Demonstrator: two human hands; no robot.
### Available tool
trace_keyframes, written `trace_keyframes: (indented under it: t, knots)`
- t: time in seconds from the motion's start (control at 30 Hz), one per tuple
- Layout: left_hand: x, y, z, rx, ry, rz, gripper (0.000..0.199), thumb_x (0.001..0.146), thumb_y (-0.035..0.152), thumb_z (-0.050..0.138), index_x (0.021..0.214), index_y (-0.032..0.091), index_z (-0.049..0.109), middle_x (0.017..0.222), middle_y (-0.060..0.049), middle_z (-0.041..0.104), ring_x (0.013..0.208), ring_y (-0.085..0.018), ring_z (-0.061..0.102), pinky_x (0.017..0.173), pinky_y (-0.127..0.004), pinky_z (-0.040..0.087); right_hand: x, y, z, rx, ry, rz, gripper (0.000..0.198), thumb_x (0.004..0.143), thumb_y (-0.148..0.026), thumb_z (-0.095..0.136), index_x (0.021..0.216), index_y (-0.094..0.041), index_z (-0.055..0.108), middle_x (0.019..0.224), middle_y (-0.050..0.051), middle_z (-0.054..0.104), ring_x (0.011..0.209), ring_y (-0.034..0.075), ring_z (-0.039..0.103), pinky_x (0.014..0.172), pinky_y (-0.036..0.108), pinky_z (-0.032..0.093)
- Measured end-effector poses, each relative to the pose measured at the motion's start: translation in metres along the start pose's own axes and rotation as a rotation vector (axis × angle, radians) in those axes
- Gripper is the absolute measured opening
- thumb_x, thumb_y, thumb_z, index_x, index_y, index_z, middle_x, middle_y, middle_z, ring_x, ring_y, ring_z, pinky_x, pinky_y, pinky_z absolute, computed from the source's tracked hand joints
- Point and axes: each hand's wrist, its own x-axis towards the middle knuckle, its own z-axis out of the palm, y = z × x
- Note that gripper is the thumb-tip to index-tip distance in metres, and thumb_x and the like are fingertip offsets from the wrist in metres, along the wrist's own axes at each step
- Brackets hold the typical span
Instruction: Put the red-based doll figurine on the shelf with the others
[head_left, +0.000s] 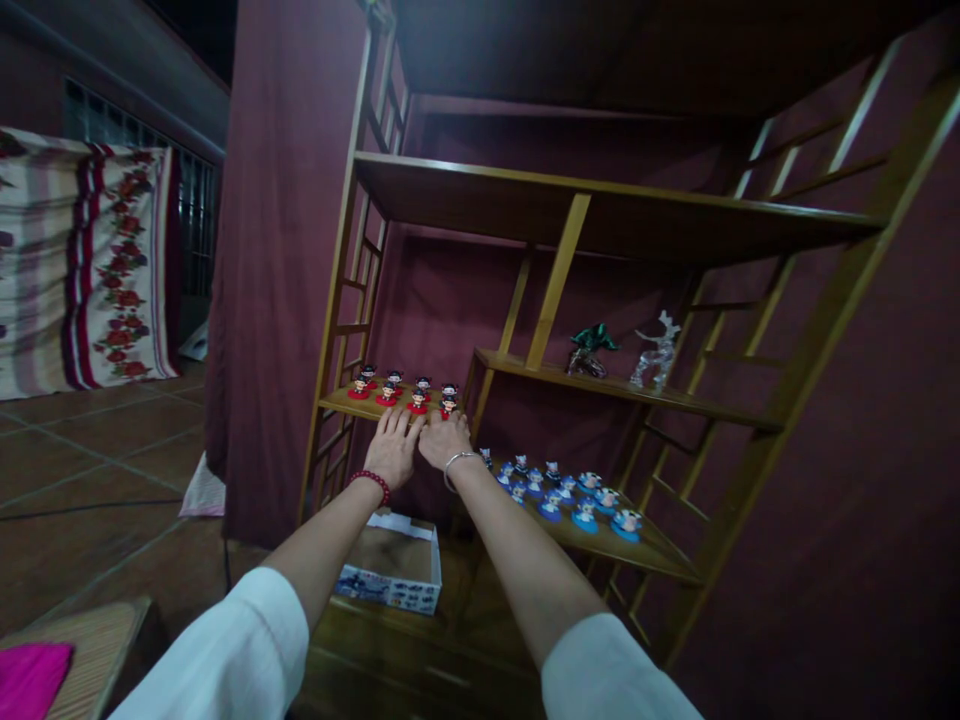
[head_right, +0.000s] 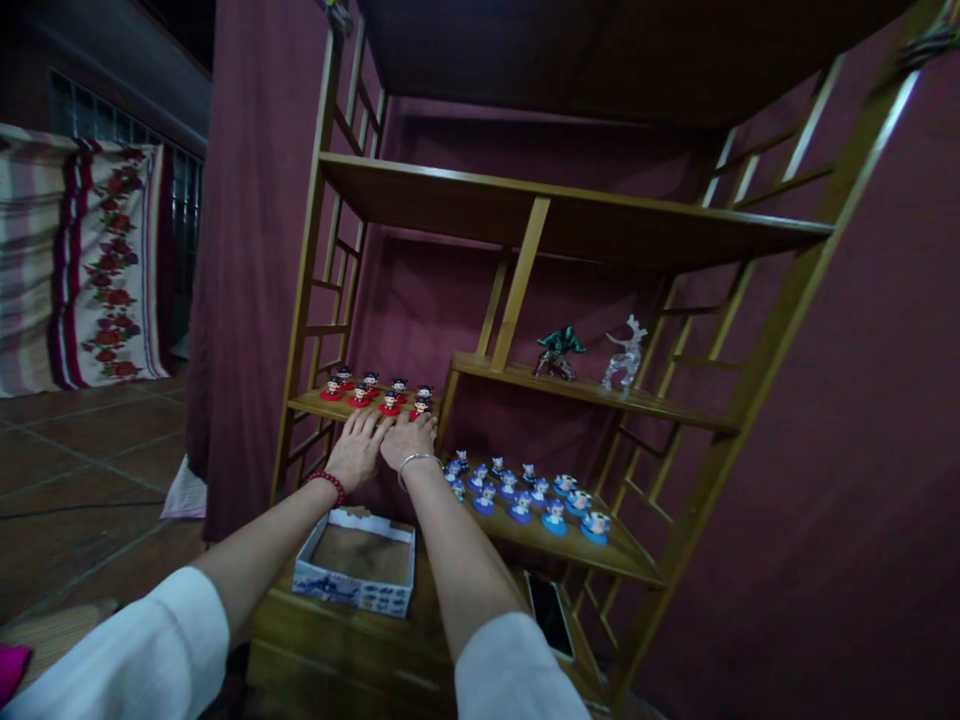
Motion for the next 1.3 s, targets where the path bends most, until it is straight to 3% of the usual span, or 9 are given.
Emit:
trace_keyframes:
  t: [0.23, 0.4, 0.57, 0.9, 1.13, 1.3]
  knots:
    - [0.0, -0.002, 0.004, 0.005, -0.015, 0.006, 0.066, 0.069, 0.023, 0.05, 0.133, 0.011, 0.036, 0.132, -0.017, 0.043, 0.126, -0.029, 0.033, 0.108, -0.047, 0.016, 0.008, -0.002, -0.004, -0.082, -0.055, -0.12, 0.043, 0.088, -0.028, 0.03, 0.128, -0.019, 0.045, 0.132, 0.017, 0.045, 0.127, 0.034, 0.033, 0.101, 0.057, 0.016]
    - [-0.002, -0.002, 0.003, -0.015, -0.008, 0.009, 0.068, 0.068, 0.02, 0.049, 0.134, 0.011, 0.034, 0.132, -0.017, 0.043, 0.127, -0.029, 0.033, 0.108, -0.047, 0.016, 0.012, 0.002, -0.005, -0.098, -0.08, -0.18, 0.045, 0.089, -0.022, 0.023, 0.125, -0.015, 0.05, 0.131, 0.016, 0.045, 0.127, 0.034, 0.033, 0.103, 0.058, 0.011]
    - [-0.001, -0.001, 0.003, -0.016, 0.008, 0.002, 0.068, 0.066, 0.02, 0.051, 0.132, 0.014, 0.036, 0.13, -0.016, 0.045, 0.126, -0.029, 0.034, 0.107, -0.047, 0.017, 0.015, 0.006, -0.002, -0.111, -0.083, -0.173, 0.048, 0.09, -0.023, 0.019, 0.126, -0.011, 0.048, 0.13, 0.018, 0.047, 0.126, 0.036, 0.035, 0.102, 0.057, 0.013]
    - [-0.001, 0.0, 0.003, -0.015, 0.04, 0.0, 0.062, 0.07, 0.018, 0.047, 0.131, 0.014, 0.037, 0.129, -0.015, 0.046, 0.125, -0.027, 0.035, 0.108, -0.046, 0.017, 0.017, 0.005, 0.0, -0.112, -0.067, -0.206, 0.043, 0.087, -0.02, 0.028, 0.121, -0.016, 0.054, 0.126, 0.016, 0.051, 0.123, 0.035, 0.039, 0.101, 0.059, 0.013]
    - [-0.001, -0.001, 0.003, -0.009, 0.035, 0.002, 0.064, 0.068, 0.018, 0.049, 0.131, 0.014, 0.037, 0.128, -0.015, 0.046, 0.124, -0.028, 0.036, 0.108, -0.046, 0.017, 0.015, 0.006, 0.003, -0.087, -0.058, -0.15, 0.044, 0.089, -0.023, 0.024, 0.124, -0.016, 0.051, 0.129, 0.018, 0.049, 0.123, 0.034, 0.039, 0.1, 0.058, 0.019]
    - [-0.001, 0.0, 0.002, -0.011, 0.031, 0.003, 0.062, 0.07, 0.019, 0.048, 0.131, 0.013, 0.038, 0.128, -0.015, 0.046, 0.124, -0.028, 0.036, 0.108, -0.046, 0.017, 0.015, 0.004, 0.001, -0.083, -0.069, -0.142, 0.045, 0.088, -0.023, 0.025, 0.123, -0.015, 0.052, 0.13, 0.018, 0.048, 0.125, 0.036, 0.037, 0.1, 0.06, 0.016]
